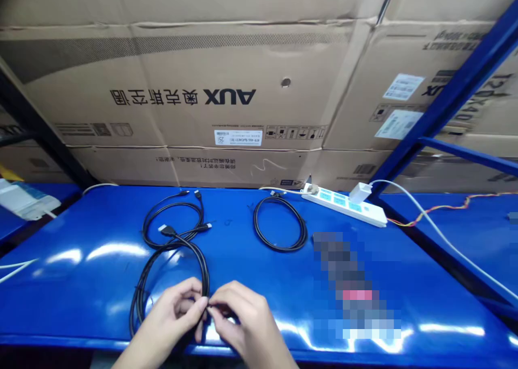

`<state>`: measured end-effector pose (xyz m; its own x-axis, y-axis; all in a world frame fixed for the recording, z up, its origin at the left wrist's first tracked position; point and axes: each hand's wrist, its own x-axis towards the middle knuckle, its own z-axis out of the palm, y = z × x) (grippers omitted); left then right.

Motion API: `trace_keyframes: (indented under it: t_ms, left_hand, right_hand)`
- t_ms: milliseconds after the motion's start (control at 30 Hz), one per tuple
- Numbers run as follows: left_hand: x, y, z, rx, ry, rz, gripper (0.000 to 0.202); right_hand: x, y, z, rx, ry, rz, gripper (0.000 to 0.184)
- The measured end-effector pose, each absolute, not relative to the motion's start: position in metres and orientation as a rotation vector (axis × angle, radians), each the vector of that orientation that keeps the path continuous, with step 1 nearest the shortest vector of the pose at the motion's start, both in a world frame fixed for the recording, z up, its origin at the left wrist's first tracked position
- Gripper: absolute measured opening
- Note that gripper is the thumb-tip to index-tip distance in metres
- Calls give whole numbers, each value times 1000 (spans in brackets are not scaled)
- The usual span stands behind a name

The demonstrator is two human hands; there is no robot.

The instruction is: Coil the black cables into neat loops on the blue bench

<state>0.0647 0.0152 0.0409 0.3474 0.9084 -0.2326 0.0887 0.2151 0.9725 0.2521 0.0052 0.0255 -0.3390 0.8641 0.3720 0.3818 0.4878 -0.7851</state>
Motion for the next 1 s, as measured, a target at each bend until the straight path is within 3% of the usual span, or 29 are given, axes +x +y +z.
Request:
trace_keyframes:
  t_ms: [200,333,567,700,1000]
  left_hand:
    - [62,14,39,1251,1059,742,33]
    - [63,13,42,1257,1062,689,31]
    - [64,14,49,1270,1058,673,26]
    - [64,14,49,1274,1074,689,27]
    - [65,12,42,1348,1167,704,24]
  right_hand:
    - [251,6,34,-1183,-1557,1278,11]
    - [251,7,35,-1191,-1475,1335,5]
    - [248,9,31,-1254,-1389,1366,16]
    - [248,10,32,-1374,-1472,1328,5]
    - [253,6,39,-1177,-1377,1531,29]
